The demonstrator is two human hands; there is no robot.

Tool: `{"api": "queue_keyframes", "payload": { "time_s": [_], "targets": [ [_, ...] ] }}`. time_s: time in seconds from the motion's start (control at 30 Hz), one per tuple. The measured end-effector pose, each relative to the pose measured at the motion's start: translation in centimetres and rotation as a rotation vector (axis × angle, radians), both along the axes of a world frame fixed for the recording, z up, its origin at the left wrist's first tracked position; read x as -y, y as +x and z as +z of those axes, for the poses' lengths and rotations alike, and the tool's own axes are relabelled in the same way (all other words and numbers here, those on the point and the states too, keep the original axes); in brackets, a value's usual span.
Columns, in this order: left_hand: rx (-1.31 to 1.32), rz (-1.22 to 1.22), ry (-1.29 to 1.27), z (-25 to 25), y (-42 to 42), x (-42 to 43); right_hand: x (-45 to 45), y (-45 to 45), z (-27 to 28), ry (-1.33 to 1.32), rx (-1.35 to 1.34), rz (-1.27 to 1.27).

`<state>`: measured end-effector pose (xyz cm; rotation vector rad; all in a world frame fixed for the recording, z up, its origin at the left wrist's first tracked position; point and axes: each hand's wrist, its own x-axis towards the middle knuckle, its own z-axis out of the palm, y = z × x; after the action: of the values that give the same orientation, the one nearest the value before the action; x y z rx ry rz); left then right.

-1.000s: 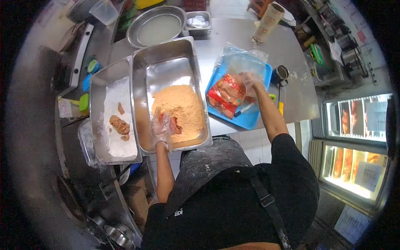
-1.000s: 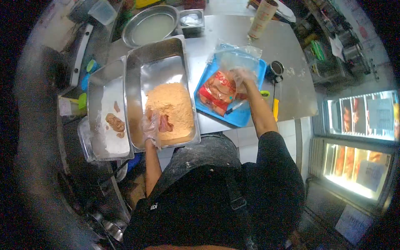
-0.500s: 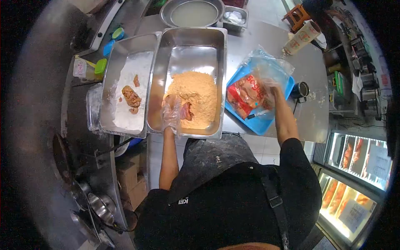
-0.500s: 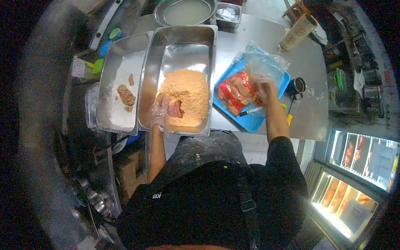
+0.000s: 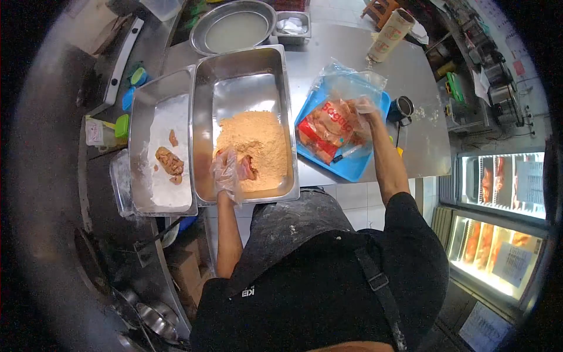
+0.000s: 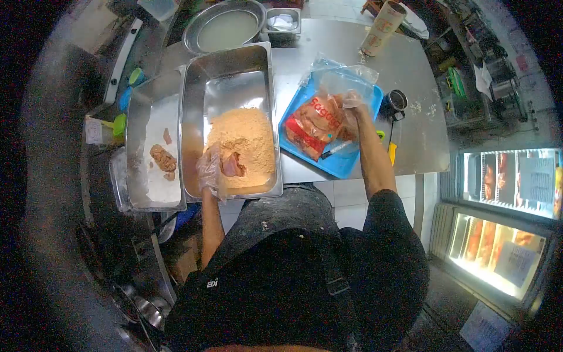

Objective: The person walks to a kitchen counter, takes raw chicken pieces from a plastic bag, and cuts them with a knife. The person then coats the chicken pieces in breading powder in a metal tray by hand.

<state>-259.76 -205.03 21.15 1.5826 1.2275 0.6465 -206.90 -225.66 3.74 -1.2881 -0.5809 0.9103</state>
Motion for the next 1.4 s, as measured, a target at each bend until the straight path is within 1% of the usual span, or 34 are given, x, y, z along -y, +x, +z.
{"api": "queue_keyframes", "payload": {
  "time_s": [0.07, 0.1, 0.17, 0.2, 0.27, 0.3, 0.33, 0.4, 0.43, 0.47, 0.5, 0.57, 0.6, 0.63, 0.67, 0.7, 0.73, 0.77, 0.8, 0.83, 0.87, 0.9, 0.93, 0.97, 1.0, 1.03, 1.1, 1.13, 1.2, 1.23, 1.27, 1.33, 1.37, 1.4],
  "targets": [
    [0.119, 0.005, -0.139, -0.5, -0.1, -0.2, 0.2, -1.4, 3.4, 0.014, -0.028, -0.073],
    [0.125, 0.004, -0.133, -0.3, 0.0, -0.3, 0.1, -1.9, 5.5, 0.022, -0.035, -0.096],
    [0.043, 0.017, -0.031, 0.5, 0.0, 0.0, 0.3, -2.9, 10.5, -0.207, 0.461, 0.110],
    [0.046, 0.023, -0.031, 0.9, -0.1, -0.1, 0.2, -2.8, 12.4, -0.206, 0.464, 0.115],
    [-0.033, -0.008, 0.129, 1.4, -0.4, 0.1, 0.7, -2.7, 15.0, -0.330, 1.218, 0.014],
    [-0.032, -0.008, 0.124, 1.2, -0.5, 0.0, 0.6, -2.6, 16.2, -0.127, 0.444, 0.001],
    [0.069, -0.005, -0.015, 0.8, -0.6, -0.3, 0.4, -3.2, 18.5, -0.133, 0.445, -0.001],
    [0.174, -0.006, -0.157, 1.4, 0.0, -0.1, -0.8, -6.2, 25.3, 0.069, 0.467, 0.180],
    [0.247, -0.001, -0.218, 3.1, 0.9, 0.7, -1.4, -8.0, 28.7, 0.137, 0.473, 0.242],
    [0.321, 0.007, -0.276, 4.0, 1.8, 1.4, -1.7, -10.3, 32.0, -0.035, 0.408, 0.176],
    [0.325, 0.013, -0.276, 3.9, 2.7, 1.9, -1.9, -12.2, 33.5, -0.205, 0.341, 0.114],
    [0.719, -0.325, -0.256, 3.5, 4.7, 2.5, -2.5, -14.0, 33.1, -0.198, 0.411, 0.081],
    [0.895, -0.374, -0.433, 2.5, 5.8, 3.0, -3.2, -17.5, 35.2, -0.093, 0.316, 0.113],
    [0.996, -0.429, -0.610, 2.7, 6.7, 3.5, -3.8, -21.0, 37.3, 0.007, 0.215, 0.149],
    [1.077, -0.470, -0.796, 3.0, 7.6, 4.0, -4.0, -22.3, 36.2, 0.013, 0.209, 0.177],
    [1.083, -0.520, -0.983, 5.4, 8.1, 4.4, -4.4, -23.2, 34.0, 0.004, 0.114, 0.133],
    [1.090, -0.496, -0.962, 7.5, 8.2, 5.1, -5.0, -24.1, 31.9, -0.006, 0.020, 0.088],
    [1.024, -0.384, -1.004, 9.6, 8.3, 5.8, -5.5, -24.9, 30.0, 0.002, 0.017, 0.113],
    [0.956, -0.278, -1.047, 10.5, 8.1, 5.9, -5.9, -25.7, 28.1, -0.004, 0.117, 0.129],
    [1.001, -0.295, -1.015, 4.1, 8.1, 5.1, -6.2, -26.3, 27.2, -0.011, 0.219, 0.139],
    [1.004, -0.288, -1.008, 1.8, 7.6, 4.9, -6.5, -26.9, 27.2, -0.008, 0.219, 0.148],
    [1.004, -0.284, -0.722, 0.4, 6.9, 4.8, -6.7, -27.6, 27.3, -0.152, 0.606, 0.046],
    [0.988, -0.276, -0.441, -0.1, 6.2, 5.1, -6.9, -28.5, 27.3, -0.297, 0.991, -0.064],
    [0.838, -0.077, -0.503, 4.1, 5.8, 5.5, -6.8, -29.7, 27.5, -0.300, 0.989, -0.058],
    [0.840, -0.069, -0.504, 3.6, 5.9, 5.5, -6.8, -31.1, 27.9, -0.209, 0.966, -0.016],
    [0.659, -0.048, -0.248, 2.8, 6.1, 5.5, -7.2, -32.4, 28.0, -0.121, 0.940, 0.025],
    [0.760, -0.039, -0.154, 5.0, 6.3, 6.6, -8.7, -34.7, 25.1, -0.047, 0.375, 0.176],
    [0.810, -0.037, -0.106, 6.2, 6.4, 7.1, -8.6, -34.8, 24.8, -0.047, 0.376, 0.181],
    [0.465, -0.231, 0.472, 7.6, 5.7, 6.4, -8.9, -35.1, 24.5, -0.190, 0.383, 0.166],
    [0.499, -0.243, 0.552, 7.9, 5.2, 6.3, -9.0, -35.2, 24.8, -0.081, 0.041, 0.184],
    [0.498, -0.236, 0.556, 8.3, 4.9, 6.2, -9.0, -35.0, 25.0, -0.079, 0.043, 0.192],
    [0.634, -0.130, 0.079, 10.2, 4.4, 6.5, -8.3, -34.2, 25.7, -0.043, -0.119, 0.303],
    [0.875, 0.045, -0.356, 12.5, 4.1, 6.9, -8.1, -34.3, 26.5, -0.066, -0.095, 0.324],
    [0.874, 0.045, -0.357, 12.2, 3.6, 6.1, -8.1, -34.3, 26.4, -0.067, -0.096, 0.323]
  ]
}}
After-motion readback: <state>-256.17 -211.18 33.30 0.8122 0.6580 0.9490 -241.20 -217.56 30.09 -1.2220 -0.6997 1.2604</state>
